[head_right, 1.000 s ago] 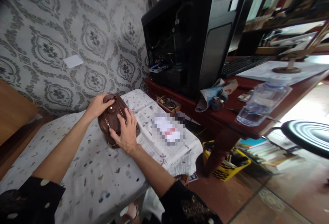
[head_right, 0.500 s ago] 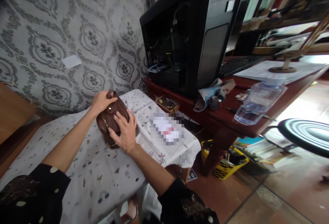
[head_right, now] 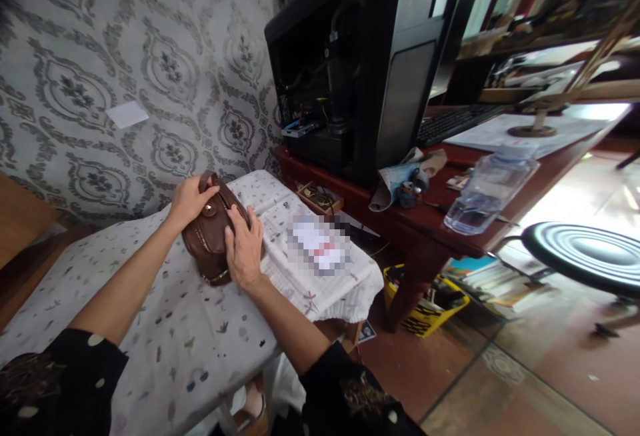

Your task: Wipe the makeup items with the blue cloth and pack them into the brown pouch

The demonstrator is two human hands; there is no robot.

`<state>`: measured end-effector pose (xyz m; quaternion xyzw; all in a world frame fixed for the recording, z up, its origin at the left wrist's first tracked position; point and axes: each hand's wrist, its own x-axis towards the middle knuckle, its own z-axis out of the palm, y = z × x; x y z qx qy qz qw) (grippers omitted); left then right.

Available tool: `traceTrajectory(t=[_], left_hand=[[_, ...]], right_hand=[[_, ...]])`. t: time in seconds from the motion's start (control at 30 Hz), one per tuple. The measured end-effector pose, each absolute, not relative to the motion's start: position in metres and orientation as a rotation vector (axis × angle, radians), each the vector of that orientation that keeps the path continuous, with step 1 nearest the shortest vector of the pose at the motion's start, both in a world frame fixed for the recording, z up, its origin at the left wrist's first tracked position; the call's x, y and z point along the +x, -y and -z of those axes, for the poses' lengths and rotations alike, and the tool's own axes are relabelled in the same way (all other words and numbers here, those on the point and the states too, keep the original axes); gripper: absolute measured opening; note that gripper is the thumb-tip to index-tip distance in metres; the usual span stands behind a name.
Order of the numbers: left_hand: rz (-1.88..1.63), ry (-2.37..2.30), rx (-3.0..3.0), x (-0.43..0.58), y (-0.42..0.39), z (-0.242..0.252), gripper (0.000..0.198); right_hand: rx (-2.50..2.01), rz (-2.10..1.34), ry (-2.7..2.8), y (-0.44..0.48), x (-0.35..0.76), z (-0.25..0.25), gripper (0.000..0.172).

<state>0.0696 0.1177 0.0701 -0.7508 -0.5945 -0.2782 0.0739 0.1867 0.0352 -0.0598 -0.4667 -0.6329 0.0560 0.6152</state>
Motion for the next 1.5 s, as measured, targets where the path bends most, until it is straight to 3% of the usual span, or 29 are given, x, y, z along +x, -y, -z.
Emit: traceTrajectory(t=[0.3, 0.67, 1.0, 1.3, 1.5], left_hand=[[1.39, 1.985, -2.385, 0.066, -0.126, -0.07, 0.019], [1.577, 1.968, -2.544, 0.07, -0.109, -0.072, 0.024], [1.415, 1.864, -2.704, 0.042, -0.087, -0.08, 0.047], [1.009, 1.847, -2.394, 0.013, -0.077, -0.068, 0.034], [1.049, 1.822, -2.288, 0.019, -0.072, -0.063, 0.029]], right_hand=[[-1.114, -0.049, 1.508, -0.034, 0.189, 0.06, 0.036], [-1.128, -0.025, 1.532, -0.035, 0.188, 0.06, 0.035], [-1.085, -0.047, 1.544, -0.036, 0.187, 0.062, 0.046], [-1.05, -0.048, 1.612, -0.043, 0.191, 0.07, 0.096], [-1.023, -0.038, 1.636, -0.043, 0.192, 0.071, 0.088]])
